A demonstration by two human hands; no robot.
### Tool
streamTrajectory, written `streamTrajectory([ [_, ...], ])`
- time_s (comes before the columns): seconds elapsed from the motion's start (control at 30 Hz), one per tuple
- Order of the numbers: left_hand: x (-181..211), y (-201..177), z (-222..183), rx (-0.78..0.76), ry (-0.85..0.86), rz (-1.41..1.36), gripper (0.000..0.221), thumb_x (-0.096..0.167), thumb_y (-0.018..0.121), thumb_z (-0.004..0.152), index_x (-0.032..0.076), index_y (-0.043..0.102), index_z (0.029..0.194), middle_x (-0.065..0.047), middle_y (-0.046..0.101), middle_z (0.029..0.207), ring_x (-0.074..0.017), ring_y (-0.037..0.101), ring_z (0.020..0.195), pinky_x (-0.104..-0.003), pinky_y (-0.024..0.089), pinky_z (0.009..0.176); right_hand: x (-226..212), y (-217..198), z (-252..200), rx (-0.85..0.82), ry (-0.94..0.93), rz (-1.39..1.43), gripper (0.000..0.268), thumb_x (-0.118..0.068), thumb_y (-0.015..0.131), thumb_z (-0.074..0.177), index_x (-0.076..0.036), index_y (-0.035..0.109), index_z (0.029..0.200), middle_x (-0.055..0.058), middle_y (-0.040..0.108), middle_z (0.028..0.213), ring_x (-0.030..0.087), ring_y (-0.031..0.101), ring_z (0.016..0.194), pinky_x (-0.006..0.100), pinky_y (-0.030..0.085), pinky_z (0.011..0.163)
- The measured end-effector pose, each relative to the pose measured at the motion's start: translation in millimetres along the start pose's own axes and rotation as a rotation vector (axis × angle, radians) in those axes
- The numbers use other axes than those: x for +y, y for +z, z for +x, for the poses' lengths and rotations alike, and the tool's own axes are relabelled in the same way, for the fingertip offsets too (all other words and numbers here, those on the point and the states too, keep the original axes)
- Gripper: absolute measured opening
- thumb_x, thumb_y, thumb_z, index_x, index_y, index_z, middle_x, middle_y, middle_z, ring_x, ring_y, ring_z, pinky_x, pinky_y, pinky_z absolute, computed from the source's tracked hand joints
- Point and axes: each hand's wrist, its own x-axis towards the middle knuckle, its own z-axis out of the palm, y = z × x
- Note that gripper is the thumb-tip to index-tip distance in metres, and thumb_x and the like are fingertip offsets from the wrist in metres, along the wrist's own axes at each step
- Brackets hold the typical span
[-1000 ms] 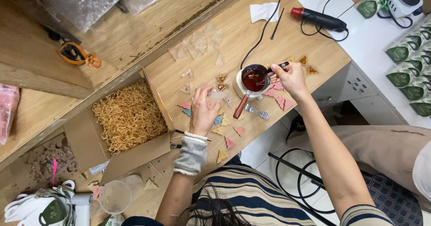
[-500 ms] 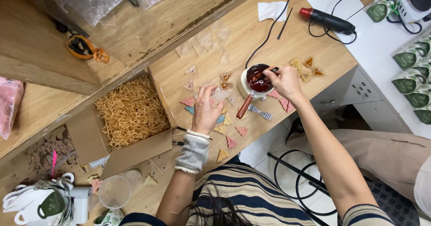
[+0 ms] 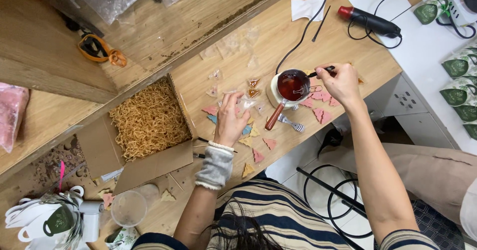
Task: Creating small wax shapes by dipping molds into liquid wax and detailing them with a tool.
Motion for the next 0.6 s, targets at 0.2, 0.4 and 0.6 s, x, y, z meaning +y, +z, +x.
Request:
streamTrajectory([
  [0.2,7,-3,3,-0.019,-0.032,-0.057,0.047,0.003,0.073,0.081,0.002,0.059,0.126,-0.014,0.061,0.124,-0.0307,0.067,0.110,-0.036,0.061,0.084,-9,30,-2,0.069,-0.012,0.018,0.023,-0.021,0.070,0.096,-0.002,0.080,0.103,0.013,0.075,0.074,0.017,0.067,0.058,0.031,0.051,0.056],
  [0.4,0,-5,1,-0.014,-0.028,-0.005,0.046,0.005,0.074,0.081,0.002,0.060,0.126,-0.015,0.062,0.121,-0.0315,0.067,0.107,-0.037,0.058,0.086,-2,47,4,0.073,-0.067,-0.027,0.023,-0.022,0.070,0.096,-0.002,0.081,0.101,0.012,0.075,0.075,0.016,0.069,0.058,0.030,0.052,0.056],
  [0.6,-3,-4,0,0.006,0.010,0.000,0.047,0.004,0.074,0.082,0.000,0.060,0.126,-0.016,0.062,0.120,-0.0333,0.067,0.108,-0.038,0.056,0.087,0,47,3,0.077,0.010,0.208,0.020,-0.019,0.070,0.098,-0.002,0.080,0.100,0.007,0.076,0.078,0.008,0.065,0.059,0.026,0.051,0.054],
])
